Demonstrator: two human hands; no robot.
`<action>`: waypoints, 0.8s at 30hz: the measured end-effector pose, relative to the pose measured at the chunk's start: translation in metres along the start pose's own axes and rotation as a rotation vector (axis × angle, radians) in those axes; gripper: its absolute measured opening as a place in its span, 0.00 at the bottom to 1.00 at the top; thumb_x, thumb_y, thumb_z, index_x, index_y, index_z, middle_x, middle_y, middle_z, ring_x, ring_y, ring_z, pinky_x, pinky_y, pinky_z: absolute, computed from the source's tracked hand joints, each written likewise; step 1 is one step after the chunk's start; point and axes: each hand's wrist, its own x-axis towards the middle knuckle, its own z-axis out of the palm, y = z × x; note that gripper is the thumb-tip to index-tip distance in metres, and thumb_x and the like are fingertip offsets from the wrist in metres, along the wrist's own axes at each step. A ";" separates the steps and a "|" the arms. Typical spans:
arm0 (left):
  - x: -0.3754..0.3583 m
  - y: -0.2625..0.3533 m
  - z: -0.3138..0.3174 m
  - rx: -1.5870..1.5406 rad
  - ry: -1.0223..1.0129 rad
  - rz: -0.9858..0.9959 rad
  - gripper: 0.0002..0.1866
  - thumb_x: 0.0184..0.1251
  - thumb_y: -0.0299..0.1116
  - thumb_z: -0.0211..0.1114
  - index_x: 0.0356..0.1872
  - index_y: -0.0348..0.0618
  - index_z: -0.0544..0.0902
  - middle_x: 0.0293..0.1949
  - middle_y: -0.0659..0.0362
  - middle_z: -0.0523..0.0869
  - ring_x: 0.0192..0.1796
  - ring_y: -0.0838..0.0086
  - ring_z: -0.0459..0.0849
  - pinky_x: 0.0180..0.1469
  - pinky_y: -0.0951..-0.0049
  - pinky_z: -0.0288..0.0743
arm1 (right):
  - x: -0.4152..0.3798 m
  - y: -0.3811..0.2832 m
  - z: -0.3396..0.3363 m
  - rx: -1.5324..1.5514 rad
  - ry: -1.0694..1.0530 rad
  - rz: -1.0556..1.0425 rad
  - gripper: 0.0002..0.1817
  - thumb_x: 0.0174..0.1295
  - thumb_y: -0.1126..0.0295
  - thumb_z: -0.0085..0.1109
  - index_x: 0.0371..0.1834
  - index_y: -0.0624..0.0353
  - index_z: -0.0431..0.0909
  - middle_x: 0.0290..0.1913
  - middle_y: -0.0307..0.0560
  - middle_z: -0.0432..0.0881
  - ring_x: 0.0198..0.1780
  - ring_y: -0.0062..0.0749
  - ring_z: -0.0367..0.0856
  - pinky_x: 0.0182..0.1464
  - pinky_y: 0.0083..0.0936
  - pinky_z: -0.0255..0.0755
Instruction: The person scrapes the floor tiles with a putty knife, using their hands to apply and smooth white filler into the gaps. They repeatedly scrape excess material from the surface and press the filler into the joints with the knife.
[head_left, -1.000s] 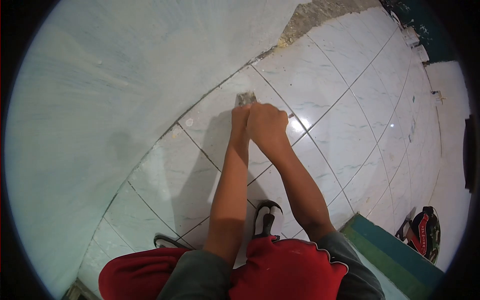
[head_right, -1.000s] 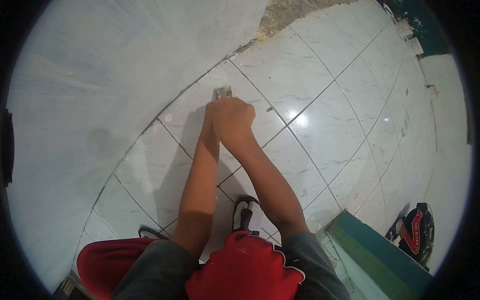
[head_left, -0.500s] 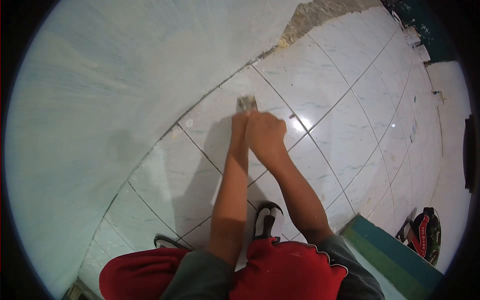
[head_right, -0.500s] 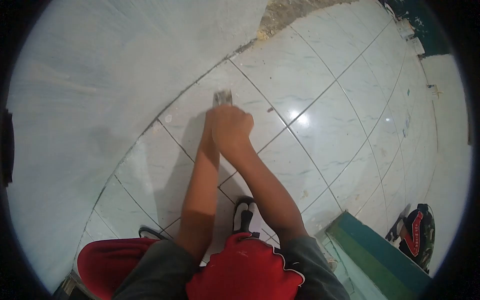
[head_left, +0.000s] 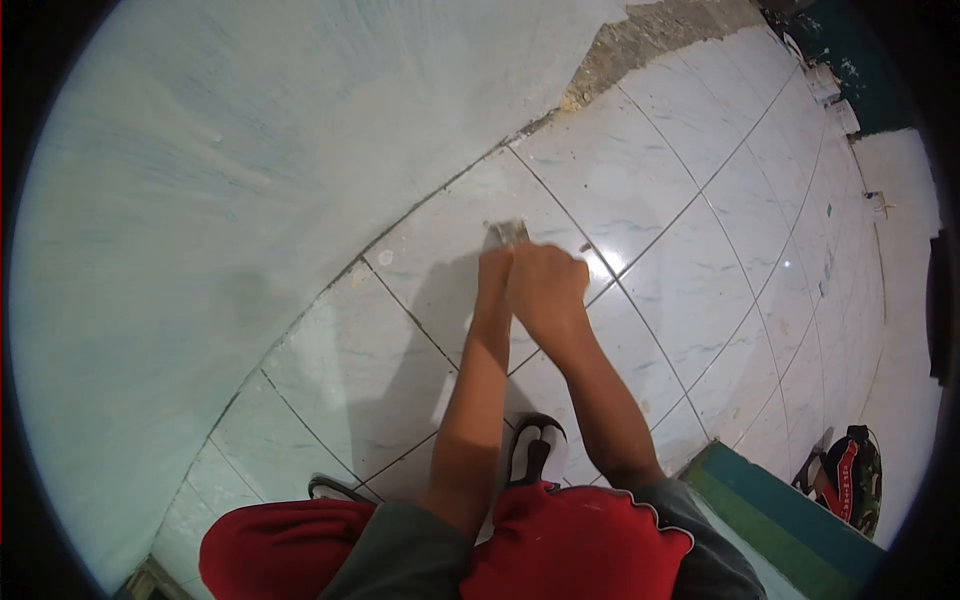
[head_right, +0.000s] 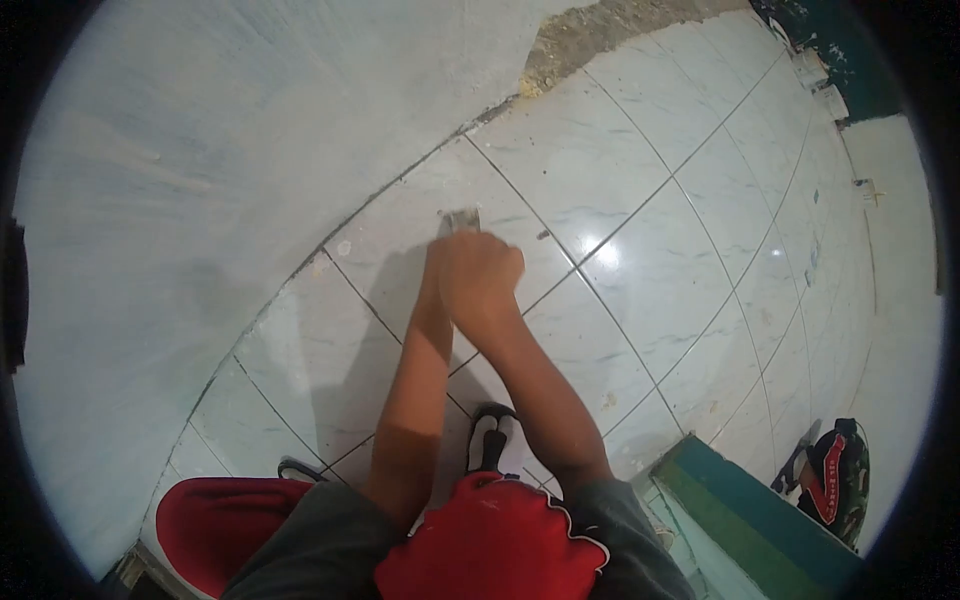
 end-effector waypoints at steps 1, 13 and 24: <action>-0.010 -0.002 0.000 -0.010 0.007 -0.033 0.18 0.52 0.38 0.61 0.14 0.31 0.75 0.14 0.57 0.75 0.19 0.75 0.73 0.21 0.71 0.64 | -0.003 0.000 0.000 0.000 0.000 -0.005 0.07 0.47 0.72 0.50 0.21 0.62 0.76 0.20 0.55 0.78 0.26 0.46 0.80 0.26 0.35 0.71; -0.005 -0.018 0.031 -0.293 -0.130 -0.186 0.15 0.52 0.36 0.59 0.16 0.33 0.77 0.17 0.56 0.78 0.19 0.75 0.74 0.22 0.73 0.65 | -0.016 0.032 0.021 -0.036 -0.056 0.149 0.07 0.49 0.73 0.49 0.27 0.63 0.76 0.21 0.51 0.79 0.24 0.42 0.80 0.25 0.34 0.71; 0.008 -0.041 0.030 0.126 -0.082 0.188 0.19 0.49 0.39 0.61 0.17 0.27 0.77 0.14 0.54 0.77 0.19 0.73 0.73 0.22 0.66 0.65 | -0.008 0.024 0.001 0.016 -0.110 0.163 0.08 0.52 0.73 0.46 0.24 0.63 0.75 0.22 0.53 0.79 0.25 0.45 0.80 0.26 0.37 0.71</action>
